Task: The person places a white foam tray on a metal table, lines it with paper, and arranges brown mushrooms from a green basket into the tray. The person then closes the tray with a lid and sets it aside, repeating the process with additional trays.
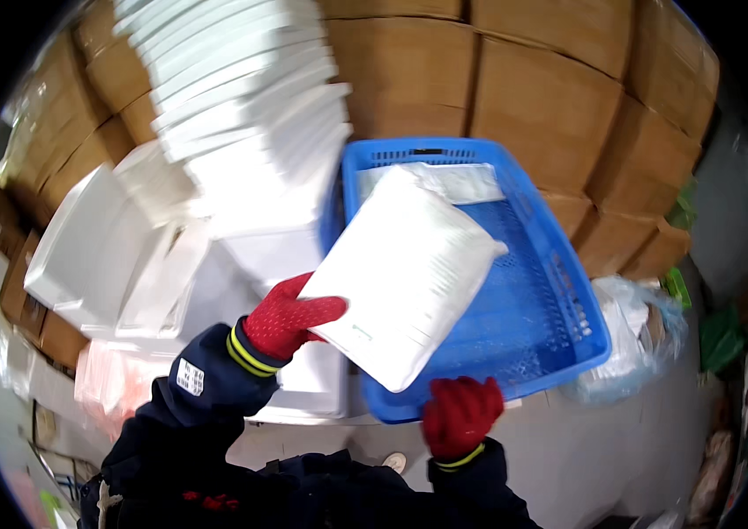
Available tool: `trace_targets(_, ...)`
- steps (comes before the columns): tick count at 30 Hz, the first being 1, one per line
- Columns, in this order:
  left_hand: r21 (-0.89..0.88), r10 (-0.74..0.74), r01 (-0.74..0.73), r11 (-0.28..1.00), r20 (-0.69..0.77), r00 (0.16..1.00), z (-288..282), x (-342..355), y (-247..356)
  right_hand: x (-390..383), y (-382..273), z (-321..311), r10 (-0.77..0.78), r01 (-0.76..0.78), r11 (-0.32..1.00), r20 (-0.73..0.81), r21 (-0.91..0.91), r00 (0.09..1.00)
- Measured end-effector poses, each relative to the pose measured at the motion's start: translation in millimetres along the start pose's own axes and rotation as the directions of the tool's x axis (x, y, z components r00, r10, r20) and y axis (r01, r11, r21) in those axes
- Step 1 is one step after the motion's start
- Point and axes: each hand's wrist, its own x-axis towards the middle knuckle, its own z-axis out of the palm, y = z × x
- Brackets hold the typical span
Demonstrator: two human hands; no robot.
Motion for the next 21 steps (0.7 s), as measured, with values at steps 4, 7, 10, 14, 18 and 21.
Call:
trace_targets(4, -0.335, -0.013, -0.094, 0.937, -0.305, 0.952, -88.6, -127.3, -36.7, 7.8, -79.8, 31.3, 0.105, -0.107, 0.819, 0.035, 0.563, 0.994)
trace_targets(7, -0.439, 0.052, -0.290, 0.850, -0.478, 0.877, -132.9, -241.6, -77.1, 9.3, -179.0, 91.0, -0.132, -0.130, 0.442, 0.207, 0.888, 0.969)
trace_targets(10, -0.388, 0.080, -0.428, 0.816, -0.658, 0.749, -168.9, -376.7, -137.5, -20.8, -320.7, 141.7, -0.302, -0.556, -0.100, 0.508, 0.825, 0.807)
trace_targets(14, -0.304, 0.139, -0.537, 0.787, -0.761, 0.633, -217.3, -509.7, -151.7, -52.1, -477.5, 169.5, -0.583, -0.716, -0.239, 0.492, 0.656, 0.646)
trace_targets(18, -0.225, -0.013, -0.658, 0.719, -0.950, 0.311, -136.5, -492.3, -182.9, -61.5, -478.7, 170.2, -0.773, -0.931, -0.130, 0.553, 0.341, 0.311)
trace_targets(21, -0.134, -0.132, -0.769, 0.625, -0.989, 0.066, -110.5, -492.7, -190.3, -86.3, -495.5, 199.2, -0.863, -0.984, 0.036, 0.502, 0.173, 0.056)
